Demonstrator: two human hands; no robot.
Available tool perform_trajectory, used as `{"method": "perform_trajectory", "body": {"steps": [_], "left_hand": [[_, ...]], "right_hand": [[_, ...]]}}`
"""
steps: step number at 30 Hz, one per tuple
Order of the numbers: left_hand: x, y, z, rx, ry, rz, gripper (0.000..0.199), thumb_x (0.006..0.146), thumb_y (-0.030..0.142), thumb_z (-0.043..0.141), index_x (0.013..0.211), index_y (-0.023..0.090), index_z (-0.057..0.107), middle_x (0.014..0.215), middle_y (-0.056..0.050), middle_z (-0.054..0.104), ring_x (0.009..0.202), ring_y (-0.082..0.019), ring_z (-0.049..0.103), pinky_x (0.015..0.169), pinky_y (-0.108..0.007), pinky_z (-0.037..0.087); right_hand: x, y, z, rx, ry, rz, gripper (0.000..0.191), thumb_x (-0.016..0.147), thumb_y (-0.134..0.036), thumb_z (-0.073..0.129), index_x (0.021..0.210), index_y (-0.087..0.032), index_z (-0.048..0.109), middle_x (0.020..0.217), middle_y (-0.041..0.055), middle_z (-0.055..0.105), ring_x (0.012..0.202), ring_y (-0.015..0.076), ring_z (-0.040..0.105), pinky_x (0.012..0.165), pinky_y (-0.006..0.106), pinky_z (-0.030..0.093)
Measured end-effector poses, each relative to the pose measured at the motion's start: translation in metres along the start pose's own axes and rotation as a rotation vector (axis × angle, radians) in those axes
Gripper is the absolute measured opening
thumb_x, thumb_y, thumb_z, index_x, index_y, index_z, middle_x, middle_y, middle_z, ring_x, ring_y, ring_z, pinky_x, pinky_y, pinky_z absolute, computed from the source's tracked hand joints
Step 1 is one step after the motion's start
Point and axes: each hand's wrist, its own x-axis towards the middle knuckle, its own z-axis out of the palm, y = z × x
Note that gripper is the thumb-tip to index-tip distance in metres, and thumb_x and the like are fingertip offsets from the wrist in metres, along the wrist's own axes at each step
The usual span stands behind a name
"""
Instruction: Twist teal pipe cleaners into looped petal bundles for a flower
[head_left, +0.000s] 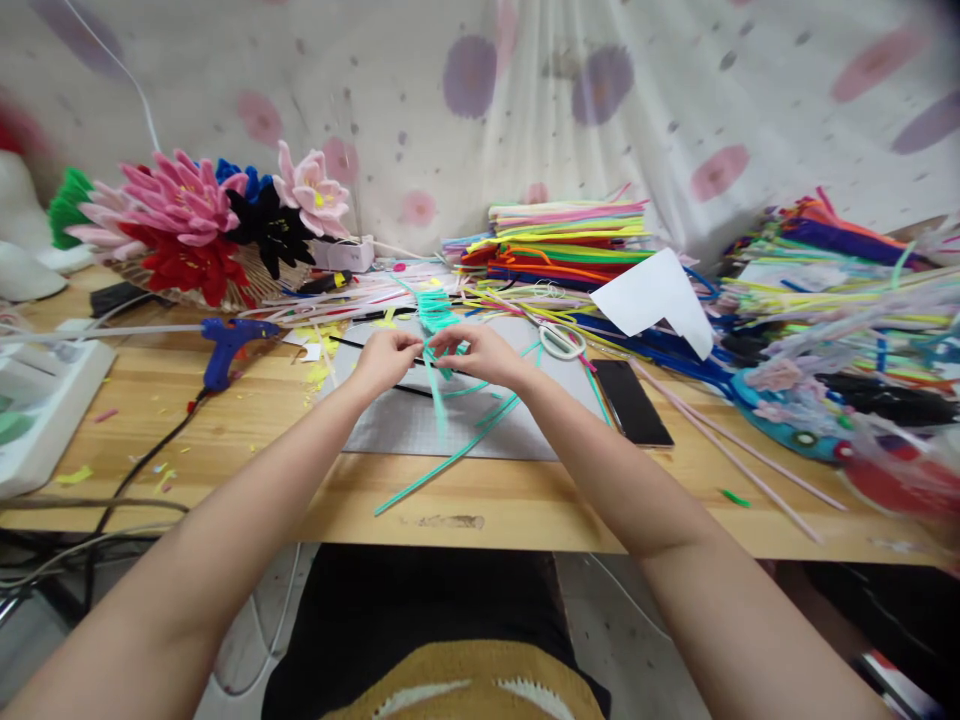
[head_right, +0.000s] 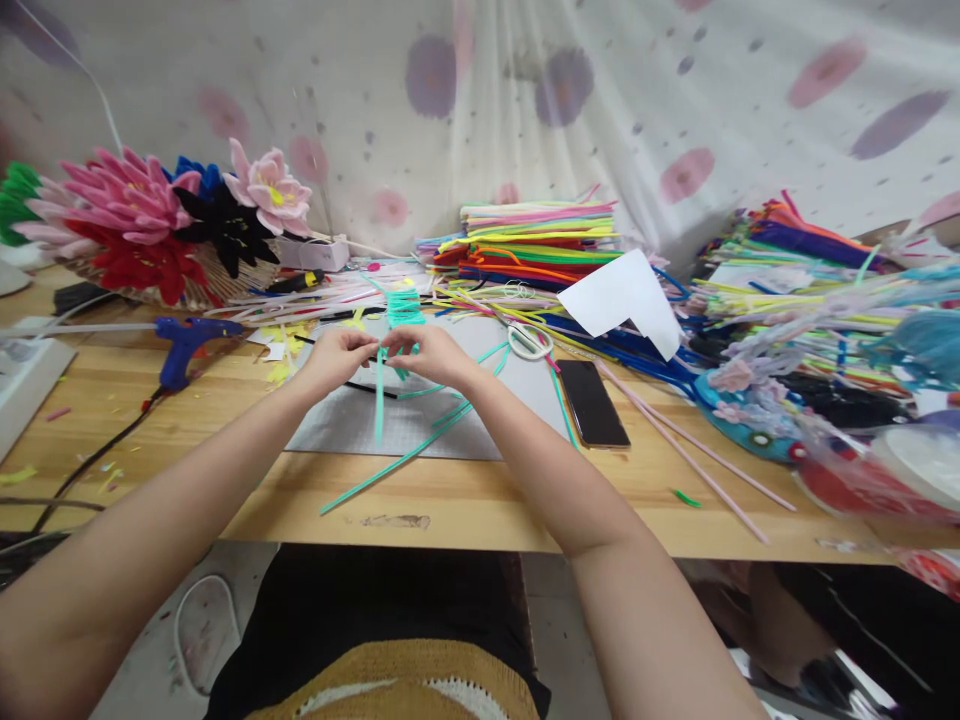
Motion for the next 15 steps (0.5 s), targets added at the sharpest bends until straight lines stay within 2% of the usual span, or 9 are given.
{"method": "perform_trajectory", "body": {"steps": [4, 7, 11, 15], "left_hand": [[-0.011, 0.002, 0.005, -0.062, -0.044, -0.045, 0.016, 0.066, 0.028, 0.056, 0.066, 0.015, 0.066, 0.051, 0.001, 0.057, 0.046, -0.01, 0.05, 0.049, -0.022, 0.037], [-0.019, 0.007, 0.004, -0.136, -0.067, -0.148, 0.013, 0.064, 0.026, 0.059, 0.062, 0.015, 0.064, 0.046, 0.002, 0.054, 0.045, -0.009, 0.047, 0.048, -0.022, 0.036], [-0.021, 0.008, 0.002, -0.161, -0.095, -0.227, 0.011, 0.061, 0.026, 0.062, 0.061, 0.015, 0.064, 0.042, 0.004, 0.05, 0.044, -0.009, 0.045, 0.048, -0.022, 0.035], [-0.018, 0.001, 0.004, -0.184, -0.046, -0.196, 0.016, 0.058, 0.026, 0.063, 0.069, 0.015, 0.062, 0.048, 0.003, 0.053, 0.046, -0.009, 0.045, 0.049, -0.023, 0.035]], "right_hand": [[0.0, 0.01, 0.009, -0.455, 0.055, -0.183, 0.015, 0.073, -0.021, 0.059, 0.087, -0.018, 0.063, 0.082, 0.0037, 0.063, 0.083, 0.0163, 0.052, 0.076, 0.029, 0.038], [0.003, 0.015, 0.012, -0.553, 0.085, -0.237, 0.021, 0.077, -0.015, 0.053, 0.095, -0.016, 0.062, 0.097, 0.0078, 0.062, 0.094, 0.0181, 0.05, 0.084, 0.03, 0.036], [0.009, 0.02, 0.012, -0.53, -0.035, -0.143, 0.02, 0.078, -0.023, 0.057, 0.095, -0.016, 0.063, 0.095, 0.0069, 0.063, 0.095, 0.0184, 0.049, 0.085, 0.03, 0.035], [0.016, 0.023, 0.012, -0.488, -0.112, 0.025, 0.02, 0.077, -0.028, 0.058, 0.09, -0.014, 0.065, 0.087, 0.0066, 0.064, 0.089, 0.0172, 0.05, 0.08, 0.029, 0.036]]}}
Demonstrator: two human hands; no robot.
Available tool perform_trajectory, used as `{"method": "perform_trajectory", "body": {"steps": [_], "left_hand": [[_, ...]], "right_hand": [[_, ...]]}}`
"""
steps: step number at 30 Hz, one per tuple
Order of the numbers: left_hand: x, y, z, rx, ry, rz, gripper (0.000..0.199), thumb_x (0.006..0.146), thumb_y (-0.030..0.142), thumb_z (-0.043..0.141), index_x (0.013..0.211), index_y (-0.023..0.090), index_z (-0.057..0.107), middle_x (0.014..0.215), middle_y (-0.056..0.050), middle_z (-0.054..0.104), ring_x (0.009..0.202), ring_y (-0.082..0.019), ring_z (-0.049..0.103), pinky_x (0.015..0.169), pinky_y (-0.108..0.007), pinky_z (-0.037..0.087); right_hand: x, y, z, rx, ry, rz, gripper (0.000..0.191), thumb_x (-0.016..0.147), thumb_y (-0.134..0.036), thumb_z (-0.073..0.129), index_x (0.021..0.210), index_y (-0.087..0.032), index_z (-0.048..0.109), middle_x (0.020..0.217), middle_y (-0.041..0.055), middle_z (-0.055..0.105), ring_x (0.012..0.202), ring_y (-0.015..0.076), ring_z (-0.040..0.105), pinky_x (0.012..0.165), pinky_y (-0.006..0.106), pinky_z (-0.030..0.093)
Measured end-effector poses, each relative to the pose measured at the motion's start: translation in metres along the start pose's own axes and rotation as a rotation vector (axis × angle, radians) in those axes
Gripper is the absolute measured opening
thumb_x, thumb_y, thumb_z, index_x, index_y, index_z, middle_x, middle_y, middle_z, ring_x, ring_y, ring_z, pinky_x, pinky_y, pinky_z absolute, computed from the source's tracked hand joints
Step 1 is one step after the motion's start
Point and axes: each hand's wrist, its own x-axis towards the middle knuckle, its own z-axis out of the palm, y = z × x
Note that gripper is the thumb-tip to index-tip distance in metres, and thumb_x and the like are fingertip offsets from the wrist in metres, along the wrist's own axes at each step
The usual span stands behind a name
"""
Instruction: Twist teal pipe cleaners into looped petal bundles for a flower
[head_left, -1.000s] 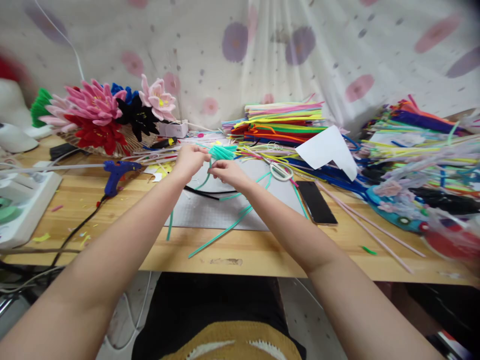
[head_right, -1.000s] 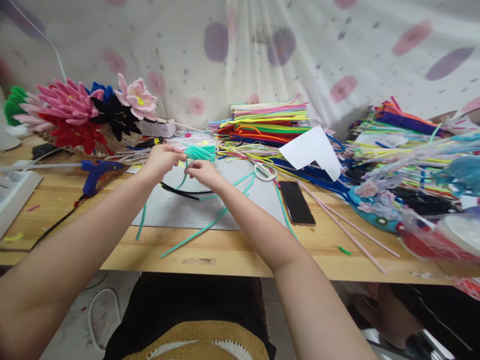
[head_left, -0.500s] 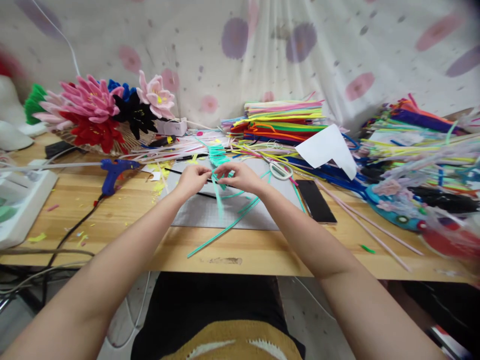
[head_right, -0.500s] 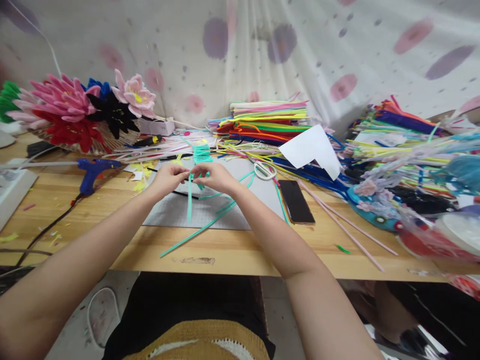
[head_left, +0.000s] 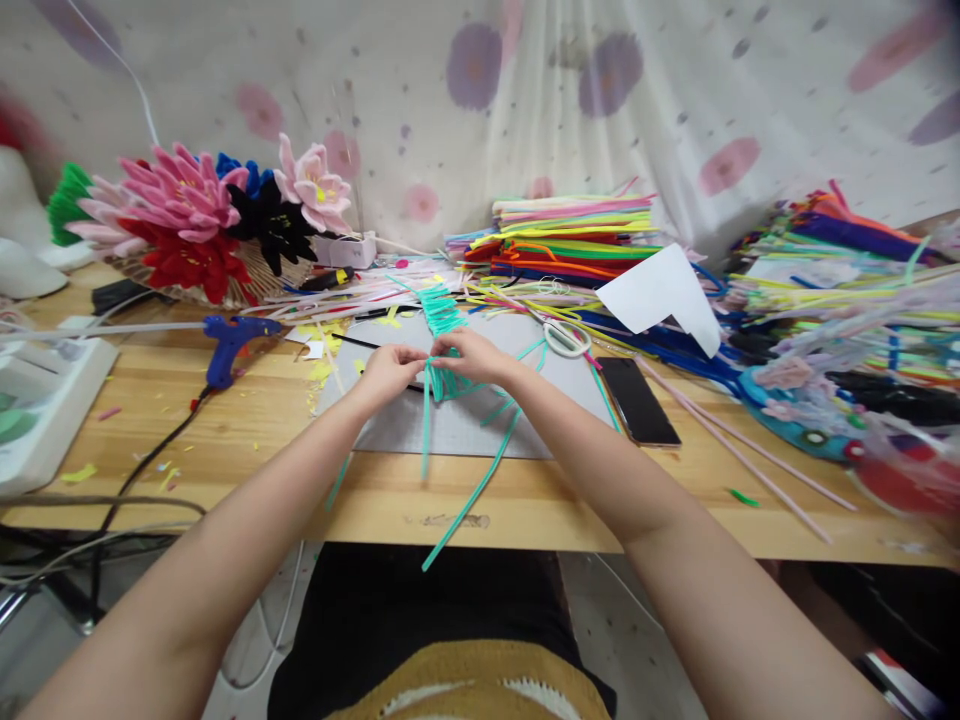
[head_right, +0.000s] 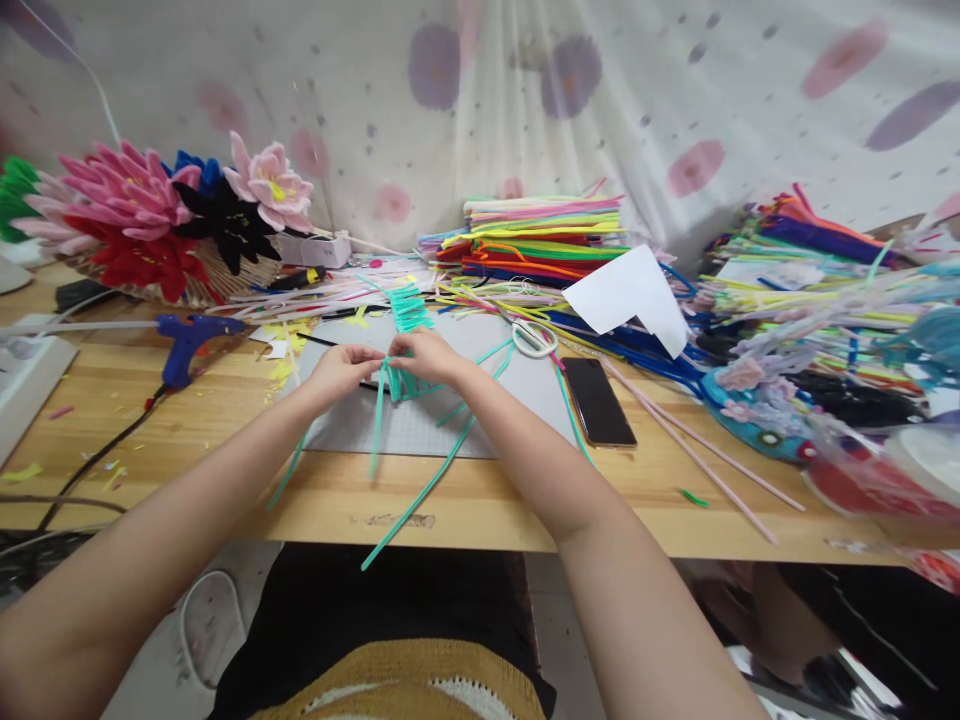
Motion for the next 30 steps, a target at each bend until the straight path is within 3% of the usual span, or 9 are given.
{"method": "perform_trajectory", "body": {"steps": [5, 9, 13, 19, 23, 30], "left_hand": [[0.0026, -0.0079, -0.0007, 0.004, 0.061, 0.146, 0.035, 0.061, 0.022, 0.059, 0.095, 0.018, 0.051, 0.058, 0.005, 0.057, 0.05, -0.01, 0.048, 0.053, -0.022, 0.036], [0.0017, -0.0108, -0.0037, 0.108, 0.071, 0.209, 0.029, 0.064, 0.022, 0.058, 0.09, 0.02, 0.046, 0.067, 0.003, 0.061, 0.06, -0.011, 0.054, 0.06, -0.024, 0.039], [0.0007, -0.0115, -0.0049, 0.19, 0.08, 0.157, 0.032, 0.066, 0.022, 0.058, 0.091, 0.021, 0.04, 0.062, 0.004, 0.06, 0.056, -0.012, 0.055, 0.056, -0.024, 0.039], [-0.0009, -0.0057, -0.004, 0.078, 0.062, 0.103, 0.036, 0.064, 0.02, 0.059, 0.088, 0.022, 0.033, 0.058, 0.006, 0.057, 0.053, -0.013, 0.056, 0.049, -0.023, 0.039], [-0.0008, -0.0046, -0.0037, 0.064, 0.076, 0.137, 0.034, 0.065, 0.02, 0.059, 0.088, 0.022, 0.034, 0.059, 0.006, 0.056, 0.056, -0.013, 0.057, 0.051, -0.023, 0.04], [-0.0037, -0.0018, -0.0045, 0.234, 0.089, 0.201, 0.021, 0.066, 0.023, 0.059, 0.08, 0.022, 0.043, 0.061, 0.004, 0.059, 0.06, -0.014, 0.056, 0.058, -0.026, 0.038]], "right_hand": [[0.0073, 0.0013, 0.0009, 0.06, -0.037, -0.018, 0.016, 0.078, -0.027, 0.056, 0.084, -0.015, 0.066, 0.081, 0.0038, 0.064, 0.083, 0.0145, 0.051, 0.079, 0.027, 0.035], [0.0087, -0.0014, 0.0009, 0.103, 0.002, -0.045, 0.018, 0.078, -0.024, 0.055, 0.089, -0.013, 0.064, 0.084, 0.0049, 0.065, 0.081, 0.0133, 0.053, 0.077, 0.025, 0.036], [0.0089, -0.003, 0.0005, 0.153, -0.014, -0.065, 0.016, 0.075, -0.02, 0.056, 0.086, -0.012, 0.064, 0.08, 0.004, 0.064, 0.076, 0.0124, 0.054, 0.073, 0.024, 0.038], [0.0105, -0.0015, -0.0006, 0.2, -0.087, -0.05, 0.015, 0.076, -0.021, 0.053, 0.083, -0.011, 0.062, 0.078, 0.0029, 0.061, 0.073, 0.0114, 0.052, 0.069, 0.023, 0.037], [0.011, -0.0031, -0.0024, 0.167, -0.11, -0.014, 0.015, 0.077, -0.021, 0.05, 0.082, -0.012, 0.061, 0.077, 0.0022, 0.06, 0.072, 0.0109, 0.05, 0.068, 0.022, 0.036], [0.0106, -0.0049, -0.0029, 0.097, -0.151, 0.007, 0.014, 0.078, -0.021, 0.048, 0.082, -0.013, 0.059, 0.076, 0.0012, 0.057, 0.071, 0.0111, 0.049, 0.067, 0.022, 0.034]]}}
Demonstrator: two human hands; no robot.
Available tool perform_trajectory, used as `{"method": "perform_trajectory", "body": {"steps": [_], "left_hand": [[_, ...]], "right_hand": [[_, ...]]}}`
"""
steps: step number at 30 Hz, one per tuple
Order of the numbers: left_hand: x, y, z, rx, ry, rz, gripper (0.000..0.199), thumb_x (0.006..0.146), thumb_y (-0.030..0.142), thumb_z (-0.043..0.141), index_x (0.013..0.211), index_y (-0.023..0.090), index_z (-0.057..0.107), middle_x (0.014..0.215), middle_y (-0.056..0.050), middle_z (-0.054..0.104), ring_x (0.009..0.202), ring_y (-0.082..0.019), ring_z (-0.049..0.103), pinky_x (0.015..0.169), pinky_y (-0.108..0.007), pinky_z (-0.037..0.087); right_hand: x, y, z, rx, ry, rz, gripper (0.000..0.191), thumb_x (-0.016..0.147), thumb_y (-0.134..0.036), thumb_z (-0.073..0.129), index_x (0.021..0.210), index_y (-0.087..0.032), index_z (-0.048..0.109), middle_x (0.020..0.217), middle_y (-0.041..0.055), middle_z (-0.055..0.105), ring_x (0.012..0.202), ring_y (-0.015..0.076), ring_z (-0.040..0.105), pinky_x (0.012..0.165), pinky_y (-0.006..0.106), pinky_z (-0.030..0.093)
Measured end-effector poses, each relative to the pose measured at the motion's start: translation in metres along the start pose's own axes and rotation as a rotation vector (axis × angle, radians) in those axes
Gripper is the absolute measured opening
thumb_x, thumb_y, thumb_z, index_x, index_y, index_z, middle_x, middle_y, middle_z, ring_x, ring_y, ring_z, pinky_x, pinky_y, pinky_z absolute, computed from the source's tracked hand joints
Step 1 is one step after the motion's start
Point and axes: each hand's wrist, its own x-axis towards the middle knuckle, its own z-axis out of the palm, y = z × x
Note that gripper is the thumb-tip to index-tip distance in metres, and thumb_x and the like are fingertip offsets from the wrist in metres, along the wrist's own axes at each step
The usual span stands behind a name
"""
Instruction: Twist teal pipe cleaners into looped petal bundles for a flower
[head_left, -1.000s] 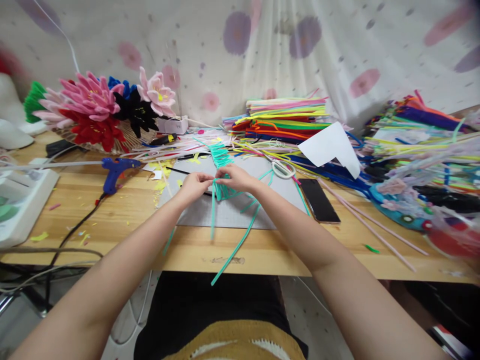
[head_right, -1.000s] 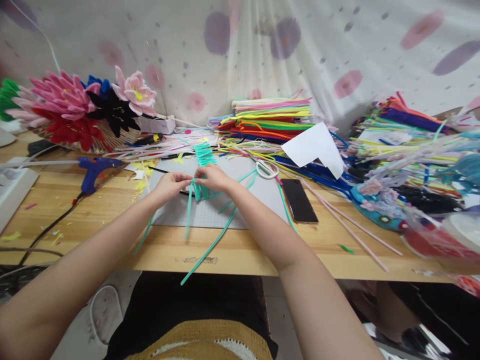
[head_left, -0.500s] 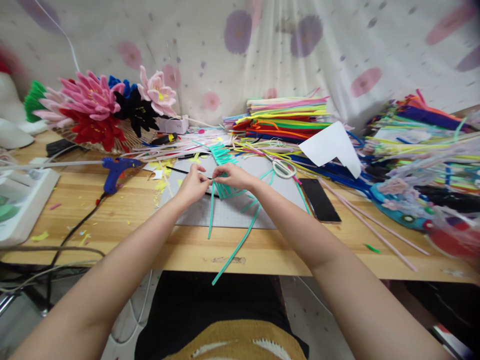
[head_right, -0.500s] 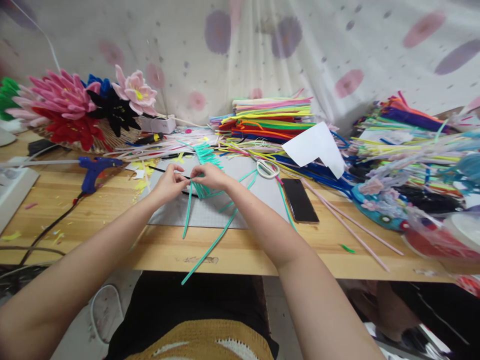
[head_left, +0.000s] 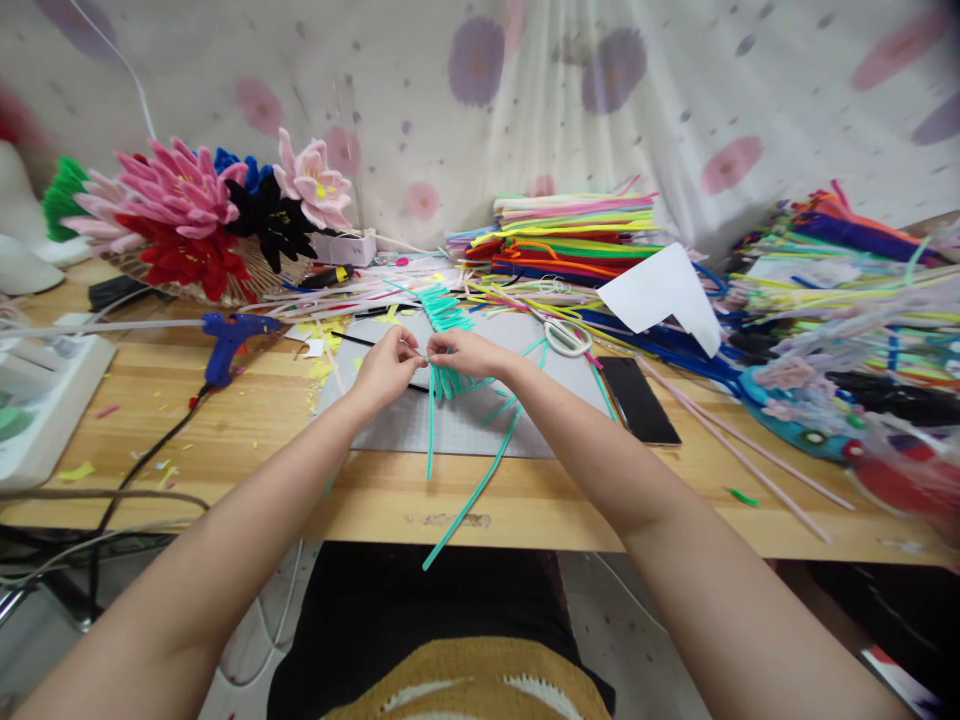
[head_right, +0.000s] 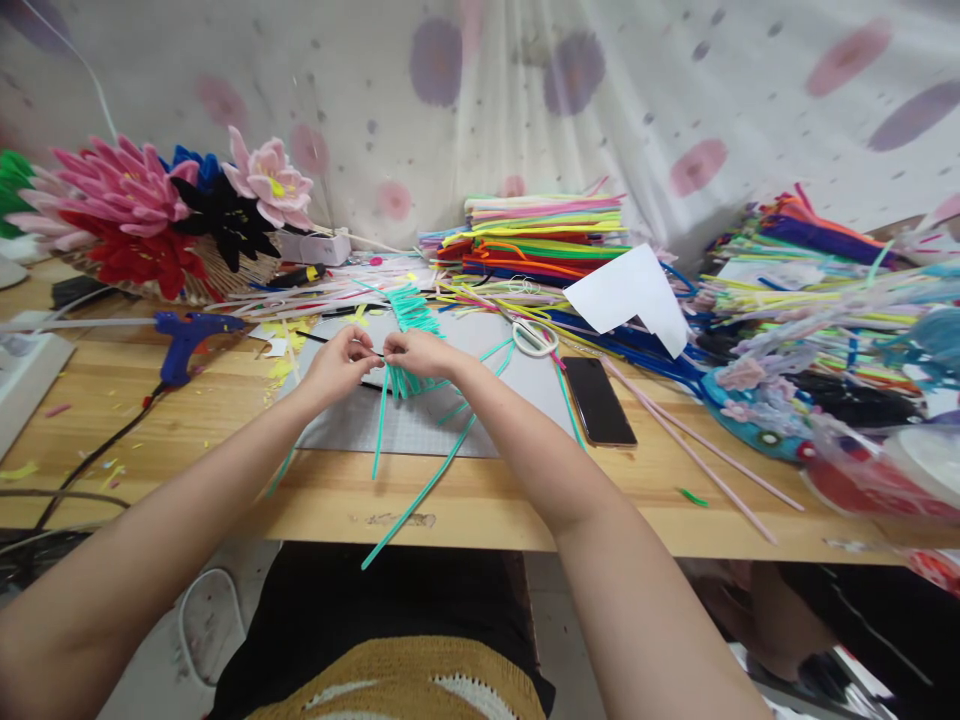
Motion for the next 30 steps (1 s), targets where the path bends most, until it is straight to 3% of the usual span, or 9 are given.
{"method": "perform_trajectory", "body": {"steps": [4, 8, 11, 21, 30], "left_hand": [[-0.005, 0.006, -0.005, 0.188, -0.02, 0.06, 0.017, 0.07, 0.023, 0.057, 0.086, 0.023, 0.05, 0.074, 0.0, 0.066, 0.071, -0.016, 0.06, 0.063, -0.027, 0.038], [-0.009, 0.004, -0.006, 0.444, -0.038, 0.216, 0.024, 0.069, 0.023, 0.06, 0.093, 0.026, 0.055, 0.093, -0.001, 0.066, 0.085, -0.02, 0.06, 0.068, -0.028, 0.038], [-0.01, 0.001, -0.004, 0.503, -0.003, 0.278, 0.025, 0.07, 0.025, 0.061, 0.095, 0.026, 0.057, 0.097, -0.003, 0.065, 0.089, -0.021, 0.059, 0.07, -0.028, 0.038], [-0.005, 0.0, -0.002, 0.509, 0.064, 0.243, 0.022, 0.077, 0.043, 0.056, 0.086, 0.023, 0.061, 0.085, -0.004, 0.067, 0.076, -0.019, 0.059, 0.063, -0.026, 0.036], [-0.01, 0.01, 0.002, 0.522, 0.068, 0.152, 0.027, 0.083, 0.043, 0.045, 0.077, 0.022, 0.061, 0.075, -0.005, 0.064, 0.07, -0.019, 0.056, 0.056, -0.027, 0.028]], "right_hand": [[0.0, 0.002, 0.0, 0.016, -0.01, -0.012, 0.013, 0.078, -0.021, 0.047, 0.081, -0.014, 0.057, 0.075, -0.0003, 0.055, 0.071, 0.0107, 0.047, 0.066, 0.022, 0.033], [0.0, 0.001, -0.002, 0.049, 0.008, 0.021, 0.012, 0.078, -0.02, 0.045, 0.081, -0.013, 0.055, 0.076, -0.0002, 0.054, 0.071, 0.0106, 0.046, 0.066, 0.022, 0.033], [0.001, -0.001, -0.003, 0.054, 0.011, 0.031, 0.012, 0.078, -0.02, 0.045, 0.08, -0.013, 0.054, 0.076, 0.0004, 0.054, 0.071, 0.011, 0.046, 0.066, 0.022, 0.033], [0.001, -0.003, 0.002, 0.055, 0.05, 0.04, 0.01, 0.076, -0.017, 0.046, 0.076, -0.014, 0.055, 0.073, -0.0005, 0.055, 0.068, 0.0106, 0.045, 0.062, 0.021, 0.033], [-0.004, -0.01, -0.001, 0.188, 0.153, 0.06, 0.012, 0.075, -0.018, 0.051, 0.087, -0.017, 0.048, 0.081, 0.0001, 0.059, 0.076, 0.0122, 0.052, 0.07, 0.025, 0.038]]}}
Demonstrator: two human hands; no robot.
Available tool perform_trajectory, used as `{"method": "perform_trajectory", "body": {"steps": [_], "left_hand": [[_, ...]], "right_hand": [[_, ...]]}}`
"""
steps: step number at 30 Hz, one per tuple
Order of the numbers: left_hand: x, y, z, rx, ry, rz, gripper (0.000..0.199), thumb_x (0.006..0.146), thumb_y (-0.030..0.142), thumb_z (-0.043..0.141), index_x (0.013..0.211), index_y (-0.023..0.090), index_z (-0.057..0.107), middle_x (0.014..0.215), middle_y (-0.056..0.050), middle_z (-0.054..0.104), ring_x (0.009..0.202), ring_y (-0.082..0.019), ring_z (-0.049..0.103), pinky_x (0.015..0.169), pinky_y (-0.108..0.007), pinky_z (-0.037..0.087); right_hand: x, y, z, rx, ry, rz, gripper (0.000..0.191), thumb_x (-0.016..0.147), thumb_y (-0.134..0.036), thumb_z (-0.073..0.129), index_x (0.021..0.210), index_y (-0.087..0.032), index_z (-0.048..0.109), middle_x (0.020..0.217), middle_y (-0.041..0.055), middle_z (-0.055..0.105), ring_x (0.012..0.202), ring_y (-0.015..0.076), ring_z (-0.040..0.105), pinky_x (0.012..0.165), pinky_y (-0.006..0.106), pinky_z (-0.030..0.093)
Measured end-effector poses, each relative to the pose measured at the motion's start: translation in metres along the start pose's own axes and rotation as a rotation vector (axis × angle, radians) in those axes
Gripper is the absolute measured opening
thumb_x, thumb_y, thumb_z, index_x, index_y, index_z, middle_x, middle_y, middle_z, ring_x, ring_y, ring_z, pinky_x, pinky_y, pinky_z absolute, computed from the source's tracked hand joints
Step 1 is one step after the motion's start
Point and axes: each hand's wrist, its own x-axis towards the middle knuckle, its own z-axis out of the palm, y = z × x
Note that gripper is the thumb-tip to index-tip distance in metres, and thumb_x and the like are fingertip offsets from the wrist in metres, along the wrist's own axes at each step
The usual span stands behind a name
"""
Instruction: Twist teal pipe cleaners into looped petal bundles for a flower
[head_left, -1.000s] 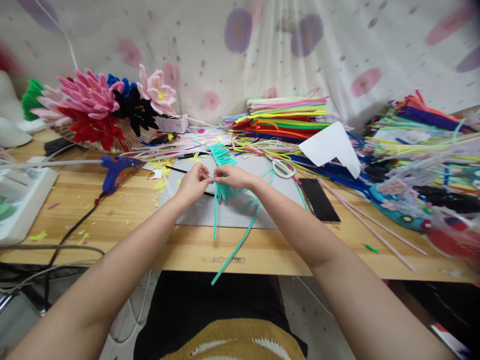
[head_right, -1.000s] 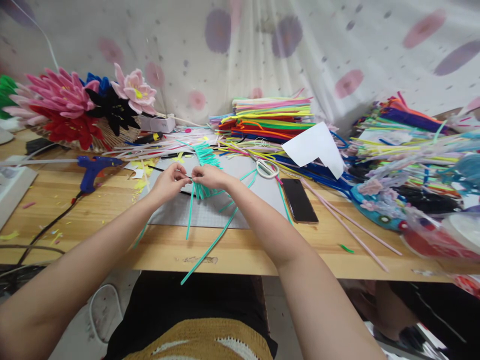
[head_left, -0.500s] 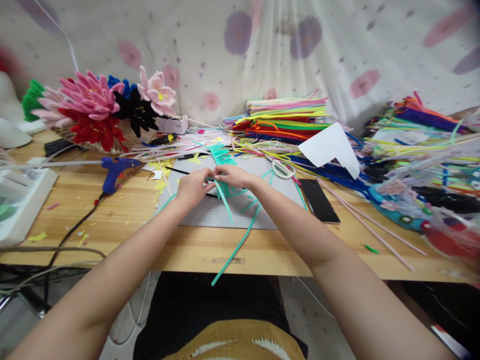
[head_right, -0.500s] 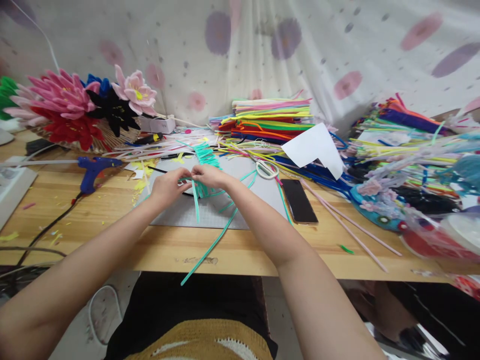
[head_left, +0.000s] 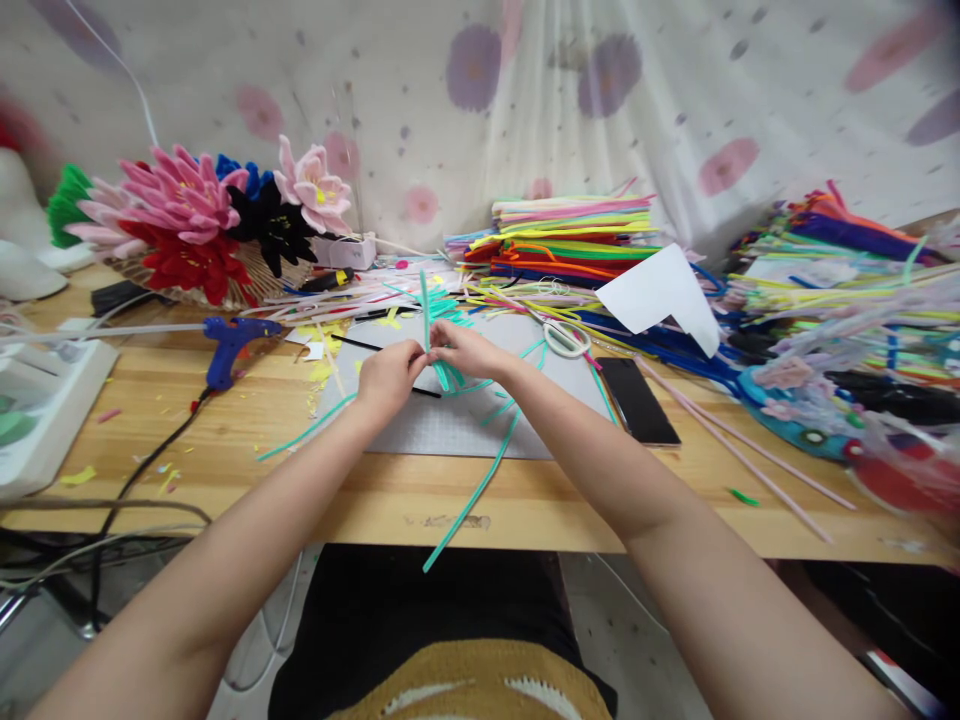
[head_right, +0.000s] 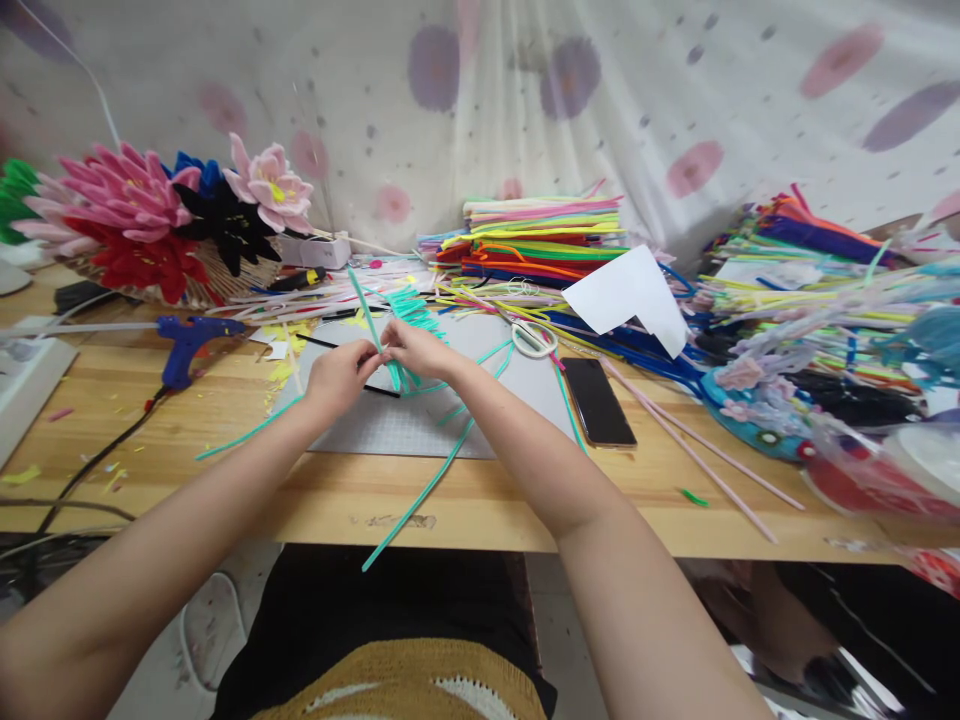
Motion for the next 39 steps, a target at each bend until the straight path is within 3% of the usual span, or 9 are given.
{"method": "perform_trajectory", "body": {"steps": [4, 9, 16, 23, 30, 34, 39], "left_hand": [[0.003, -0.003, 0.001, -0.057, 0.009, -0.015, 0.034, 0.084, 0.043, 0.04, 0.067, 0.02, 0.059, 0.072, -0.006, 0.062, 0.071, -0.019, 0.054, 0.056, -0.027, 0.028], [0.004, -0.008, 0.003, -0.087, 0.041, 0.029, 0.032, 0.082, 0.045, 0.044, 0.07, 0.021, 0.063, 0.077, -0.005, 0.063, 0.073, -0.018, 0.054, 0.058, -0.027, 0.029], [0.001, -0.003, 0.001, 0.031, -0.087, -0.078, 0.039, 0.08, 0.051, 0.043, 0.07, 0.02, 0.065, 0.07, -0.005, 0.064, 0.065, -0.017, 0.054, 0.053, -0.027, 0.025], [0.002, 0.001, 0.0, 0.092, -0.054, -0.112, 0.039, 0.086, 0.041, 0.034, 0.079, 0.019, 0.065, 0.08, -0.008, 0.067, 0.073, -0.02, 0.059, 0.055, -0.027, 0.029], [0.003, -0.004, -0.006, -0.022, -0.173, -0.102, 0.035, 0.083, 0.044, 0.039, 0.079, 0.02, 0.065, 0.077, -0.005, 0.067, 0.069, -0.017, 0.057, 0.055, -0.025, 0.031], [0.003, -0.005, -0.008, -0.064, -0.154, -0.04, 0.025, 0.075, 0.04, 0.052, 0.083, 0.021, 0.067, 0.08, -0.003, 0.068, 0.072, -0.017, 0.058, 0.058, -0.025, 0.033], [0.003, -0.001, -0.008, -0.079, -0.062, -0.026, 0.025, 0.077, 0.037, 0.049, 0.078, 0.022, 0.069, 0.077, -0.003, 0.068, 0.068, -0.016, 0.057, 0.057, -0.026, 0.033]], "right_hand": [[-0.007, -0.002, -0.003, 0.102, 0.003, -0.041, 0.021, 0.075, -0.022, 0.053, 0.093, -0.018, 0.044, 0.088, 0.0017, 0.059, 0.082, 0.0127, 0.055, 0.074, 0.026, 0.041], [-0.011, -0.002, -0.002, 0.055, 0.001, -0.039, 0.031, 0.072, -0.027, 0.056, 0.098, -0.017, 0.041, 0.092, 0.0038, 0.058, 0.084, 0.0141, 0.054, 0.076, 0.029, 0.041], [-0.008, 0.0, 0.007, -0.087, -0.03, -0.081, 0.037, 0.065, -0.012, 0.053, 0.099, -0.015, 0.041, 0.09, 0.003, 0.057, 0.082, 0.0144, 0.053, 0.073, 0.027, 0.04], [-0.006, 0.0, 0.016, -0.158, 0.027, -0.133, 0.035, 0.066, -0.011, 0.049, 0.099, -0.017, 0.041, 0.094, 0.0038, 0.057, 0.088, 0.0153, 0.054, 0.077, 0.028, 0.04], [-0.007, 0.0, 0.014, -0.176, 0.015, -0.081, 0.047, 0.068, -0.011, 0.052, 0.112, -0.017, 0.037, 0.092, 0.0027, 0.061, 0.087, 0.0149, 0.056, 0.076, 0.027, 0.039], [-0.004, 0.001, 0.011, -0.2, 0.02, -0.08, 0.051, 0.069, -0.014, 0.056, 0.116, -0.016, 0.037, 0.092, 0.0041, 0.061, 0.085, 0.0154, 0.056, 0.074, 0.026, 0.039], [-0.002, 0.003, 0.009, -0.245, 0.076, -0.118, 0.052, 0.069, -0.016, 0.057, 0.118, -0.014, 0.04, 0.094, 0.006, 0.061, 0.089, 0.0171, 0.054, 0.077, 0.028, 0.039]]}}
